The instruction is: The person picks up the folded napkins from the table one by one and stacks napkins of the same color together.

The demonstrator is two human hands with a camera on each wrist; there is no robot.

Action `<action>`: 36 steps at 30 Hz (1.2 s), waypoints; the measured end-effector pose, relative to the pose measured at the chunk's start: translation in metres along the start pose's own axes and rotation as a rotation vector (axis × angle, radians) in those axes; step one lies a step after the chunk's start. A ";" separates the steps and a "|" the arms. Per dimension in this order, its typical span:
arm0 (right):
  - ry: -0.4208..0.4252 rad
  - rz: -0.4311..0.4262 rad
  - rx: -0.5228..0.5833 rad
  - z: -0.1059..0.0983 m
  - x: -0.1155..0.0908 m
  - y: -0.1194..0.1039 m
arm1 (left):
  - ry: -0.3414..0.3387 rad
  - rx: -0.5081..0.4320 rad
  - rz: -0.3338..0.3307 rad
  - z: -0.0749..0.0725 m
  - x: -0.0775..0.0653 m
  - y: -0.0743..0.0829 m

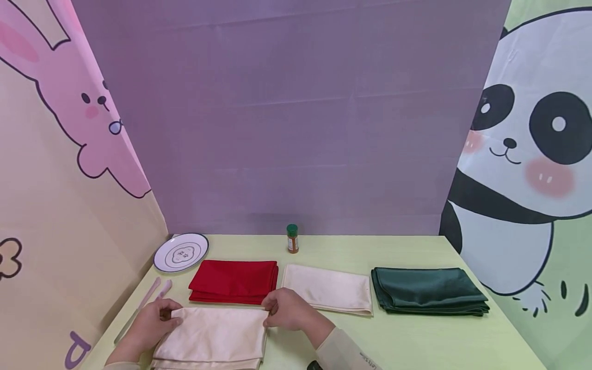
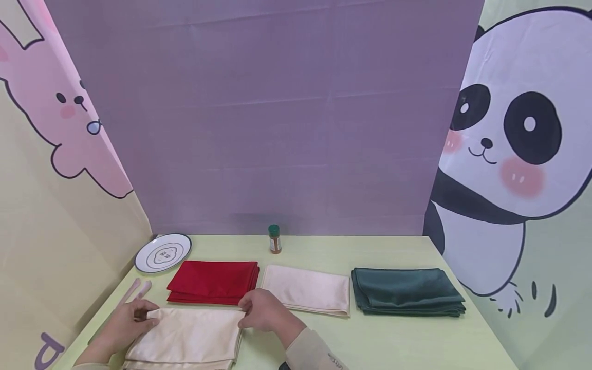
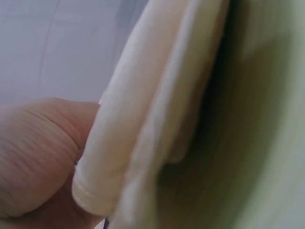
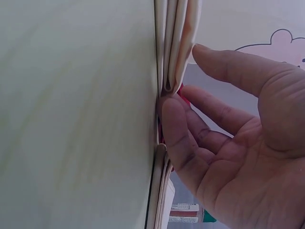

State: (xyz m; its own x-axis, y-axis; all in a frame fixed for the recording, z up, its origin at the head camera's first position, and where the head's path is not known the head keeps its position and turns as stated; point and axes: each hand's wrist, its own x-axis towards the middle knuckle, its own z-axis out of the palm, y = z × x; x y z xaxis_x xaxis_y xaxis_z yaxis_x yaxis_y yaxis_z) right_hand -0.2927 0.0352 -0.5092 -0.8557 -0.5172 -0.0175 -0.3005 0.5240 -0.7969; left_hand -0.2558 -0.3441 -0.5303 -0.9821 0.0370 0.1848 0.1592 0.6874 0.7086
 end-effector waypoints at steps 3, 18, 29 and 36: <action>0.000 0.004 0.000 0.000 0.000 0.000 | 0.017 -0.001 0.006 0.001 -0.001 0.000; -0.004 0.009 -0.011 -0.002 -0.001 0.001 | 0.084 -0.133 -0.006 0.005 -0.001 -0.001; -0.011 0.016 -0.034 -0.004 -0.001 0.002 | 0.096 -0.236 -0.024 0.004 0.000 0.001; -0.020 0.000 -0.041 -0.005 -0.004 0.001 | 0.100 -0.265 0.021 0.006 0.001 -0.001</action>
State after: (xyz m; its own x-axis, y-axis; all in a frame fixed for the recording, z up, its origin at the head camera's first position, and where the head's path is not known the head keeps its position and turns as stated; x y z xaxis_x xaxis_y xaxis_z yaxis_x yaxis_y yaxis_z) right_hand -0.2920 0.0407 -0.5072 -0.8474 -0.5301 -0.0297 -0.3175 0.5510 -0.7717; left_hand -0.2577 -0.3409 -0.5348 -0.9655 -0.0316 0.2585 0.2135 0.4728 0.8549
